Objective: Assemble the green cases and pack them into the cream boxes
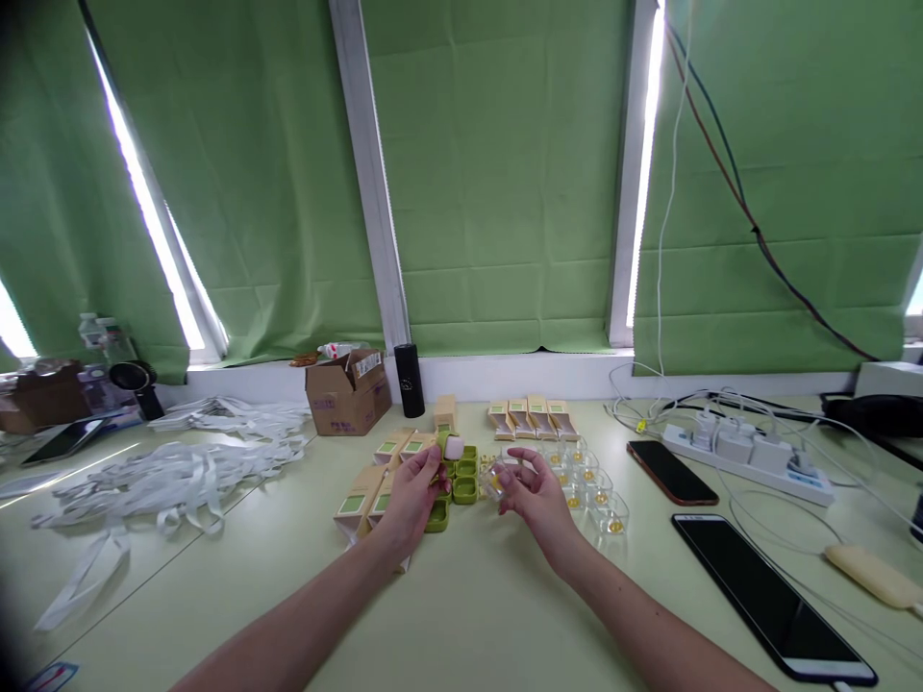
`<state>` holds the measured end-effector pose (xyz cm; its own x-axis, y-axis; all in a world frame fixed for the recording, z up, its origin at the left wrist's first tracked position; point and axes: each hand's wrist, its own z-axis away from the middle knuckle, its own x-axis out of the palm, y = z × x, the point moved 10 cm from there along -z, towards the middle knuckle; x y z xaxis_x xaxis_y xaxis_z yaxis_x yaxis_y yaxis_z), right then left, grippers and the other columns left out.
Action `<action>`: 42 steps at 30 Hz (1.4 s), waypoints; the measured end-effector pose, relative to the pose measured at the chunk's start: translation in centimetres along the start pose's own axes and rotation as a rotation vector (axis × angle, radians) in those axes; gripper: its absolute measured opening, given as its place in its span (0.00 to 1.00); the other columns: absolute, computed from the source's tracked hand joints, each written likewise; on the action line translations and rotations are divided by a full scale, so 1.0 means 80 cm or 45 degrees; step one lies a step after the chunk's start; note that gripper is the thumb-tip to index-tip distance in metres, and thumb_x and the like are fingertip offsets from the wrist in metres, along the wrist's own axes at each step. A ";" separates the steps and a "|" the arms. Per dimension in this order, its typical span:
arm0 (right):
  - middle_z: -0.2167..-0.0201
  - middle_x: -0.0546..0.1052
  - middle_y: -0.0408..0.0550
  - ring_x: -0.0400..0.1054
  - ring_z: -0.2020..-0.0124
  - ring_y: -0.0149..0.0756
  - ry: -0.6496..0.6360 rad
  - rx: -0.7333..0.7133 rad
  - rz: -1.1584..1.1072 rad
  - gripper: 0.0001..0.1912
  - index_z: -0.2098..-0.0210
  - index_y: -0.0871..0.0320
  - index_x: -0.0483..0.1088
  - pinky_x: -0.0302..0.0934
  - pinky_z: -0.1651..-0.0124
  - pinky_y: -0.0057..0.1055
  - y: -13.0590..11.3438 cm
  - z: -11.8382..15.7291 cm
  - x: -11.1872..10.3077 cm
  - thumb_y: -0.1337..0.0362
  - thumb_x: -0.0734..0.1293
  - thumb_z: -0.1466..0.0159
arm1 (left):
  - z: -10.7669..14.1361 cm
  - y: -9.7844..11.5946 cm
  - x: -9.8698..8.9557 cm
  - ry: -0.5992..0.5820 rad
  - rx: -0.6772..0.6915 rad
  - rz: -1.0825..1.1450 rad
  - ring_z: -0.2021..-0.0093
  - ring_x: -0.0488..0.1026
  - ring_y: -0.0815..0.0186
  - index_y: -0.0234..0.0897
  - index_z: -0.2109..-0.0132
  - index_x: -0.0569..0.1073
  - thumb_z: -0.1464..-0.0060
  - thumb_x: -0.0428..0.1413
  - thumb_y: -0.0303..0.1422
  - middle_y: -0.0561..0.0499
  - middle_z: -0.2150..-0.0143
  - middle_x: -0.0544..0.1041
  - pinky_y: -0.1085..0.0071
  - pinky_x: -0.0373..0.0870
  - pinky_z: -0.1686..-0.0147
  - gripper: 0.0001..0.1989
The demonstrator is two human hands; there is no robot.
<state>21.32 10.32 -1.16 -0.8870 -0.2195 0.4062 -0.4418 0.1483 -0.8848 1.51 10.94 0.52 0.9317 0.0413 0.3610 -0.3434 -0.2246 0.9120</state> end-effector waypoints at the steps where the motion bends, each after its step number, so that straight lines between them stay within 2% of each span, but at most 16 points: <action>1: 0.61 0.82 0.49 0.75 0.65 0.40 0.010 -0.052 0.058 0.34 0.50 0.53 0.70 0.72 0.68 0.35 -0.001 -0.001 -0.001 0.49 0.84 0.49 | 0.000 0.001 0.000 -0.002 0.003 -0.001 0.75 0.63 0.73 0.36 0.69 0.75 0.58 0.71 0.57 0.58 0.75 0.66 0.76 0.63 0.74 0.28; 3: 0.61 0.81 0.49 0.76 0.63 0.41 0.018 -0.176 0.199 0.35 0.50 0.52 0.70 0.73 0.66 0.35 -0.007 0.000 0.000 0.51 0.85 0.51 | 0.001 0.002 0.002 -0.007 0.009 -0.011 0.75 0.63 0.73 0.36 0.69 0.75 0.58 0.71 0.58 0.58 0.75 0.66 0.76 0.63 0.74 0.28; 7: 0.49 0.78 0.53 0.75 0.50 0.49 -0.030 -0.497 0.688 0.29 0.48 0.50 0.73 0.75 0.51 0.44 -0.027 0.018 0.015 0.58 0.82 0.46 | 0.002 0.004 0.002 -0.009 0.028 -0.060 0.75 0.63 0.72 0.36 0.69 0.76 0.56 0.70 0.58 0.57 0.75 0.67 0.75 0.63 0.73 0.28; 10: 0.42 0.75 0.55 0.71 0.41 0.54 -0.154 -0.771 1.010 0.22 0.44 0.49 0.73 0.72 0.41 0.51 -0.042 0.039 0.036 0.64 0.75 0.37 | 0.002 0.005 0.002 -0.009 0.055 -0.081 0.75 0.64 0.72 0.36 0.69 0.76 0.56 0.70 0.58 0.57 0.75 0.67 0.75 0.63 0.73 0.28; 12: 0.41 0.74 0.56 0.69 0.38 0.54 -0.275 -0.903 1.133 0.22 0.41 0.48 0.72 0.69 0.36 0.53 -0.044 0.052 0.049 0.68 0.69 0.33 | 0.001 0.006 0.002 -0.010 0.078 -0.089 0.75 0.64 0.71 0.37 0.69 0.76 0.56 0.70 0.58 0.57 0.75 0.67 0.75 0.63 0.73 0.28; 15: 0.40 0.73 0.56 0.69 0.37 0.53 -0.412 -1.010 1.222 0.24 0.40 0.47 0.70 0.69 0.37 0.52 -0.042 0.063 0.063 0.73 0.64 0.33 | 0.001 0.008 0.002 -0.008 0.106 -0.101 0.75 0.64 0.71 0.37 0.69 0.76 0.55 0.70 0.58 0.57 0.74 0.68 0.75 0.63 0.73 0.27; 17: 0.40 0.72 0.57 0.71 0.40 0.52 -0.418 -1.028 1.250 0.24 0.41 0.47 0.71 0.72 0.40 0.51 -0.040 0.065 0.064 0.74 0.64 0.33 | 0.001 0.009 0.002 -0.010 0.114 -0.115 0.74 0.65 0.71 0.37 0.67 0.77 0.55 0.70 0.58 0.56 0.74 0.69 0.75 0.63 0.73 0.27; 22: 0.42 0.71 0.57 0.71 0.41 0.53 -0.292 -0.922 1.188 0.21 0.43 0.48 0.72 0.72 0.42 0.50 -0.042 0.055 0.051 0.70 0.69 0.34 | 0.004 0.015 0.004 -0.023 0.136 -0.145 0.73 0.65 0.71 0.37 0.66 0.78 0.54 0.70 0.56 0.55 0.72 0.71 0.75 0.64 0.71 0.26; 24: 0.42 0.73 0.56 0.71 0.41 0.53 -0.243 -0.809 1.077 0.21 0.43 0.48 0.72 0.73 0.44 0.49 -0.040 0.046 0.043 0.65 0.72 0.35 | 0.006 0.019 0.007 -0.036 0.153 -0.157 0.73 0.65 0.71 0.37 0.67 0.77 0.53 0.69 0.56 0.55 0.72 0.70 0.75 0.63 0.71 0.26; 29: 0.50 0.81 0.53 0.77 0.51 0.49 -0.134 -0.429 0.780 0.18 0.48 0.51 0.76 0.73 0.45 0.49 -0.015 0.021 0.021 0.55 0.75 0.36 | 0.012 0.027 0.014 -0.051 0.182 -0.227 0.74 0.63 0.71 0.36 0.69 0.76 0.52 0.68 0.58 0.55 0.76 0.68 0.75 0.60 0.73 0.27; 33: 0.55 0.82 0.54 0.78 0.56 0.48 -0.106 -0.264 0.557 0.23 0.51 0.55 0.77 0.74 0.50 0.46 0.006 0.010 0.010 0.47 0.76 0.38 | 0.015 0.031 0.018 -0.058 0.204 -0.320 0.75 0.63 0.71 0.35 0.71 0.76 0.51 0.66 0.60 0.55 0.77 0.68 0.75 0.60 0.73 0.29; 38: 0.61 0.82 0.52 0.77 0.61 0.44 -0.106 -0.194 0.445 0.25 0.55 0.57 0.80 0.74 0.58 0.39 0.018 0.002 0.002 0.43 0.76 0.40 | 0.014 0.024 0.020 -0.091 0.164 -0.426 0.75 0.64 0.70 0.34 0.67 0.78 0.50 0.65 0.60 0.54 0.75 0.70 0.75 0.60 0.74 0.30; 42: 0.63 0.82 0.51 0.76 0.64 0.42 -0.116 -0.194 0.423 0.24 0.56 0.57 0.81 0.73 0.60 0.38 0.020 0.000 0.003 0.44 0.77 0.40 | 0.013 0.022 0.020 -0.109 0.171 -0.518 0.74 0.66 0.69 0.34 0.67 0.80 0.49 0.64 0.61 0.53 0.75 0.71 0.74 0.61 0.73 0.30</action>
<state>20.39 10.51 -2.46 -0.9727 -0.2196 0.0748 -0.1533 0.3661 -0.9179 2.57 9.57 2.48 0.9963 0.0734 -0.0453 0.0671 -0.3312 0.9412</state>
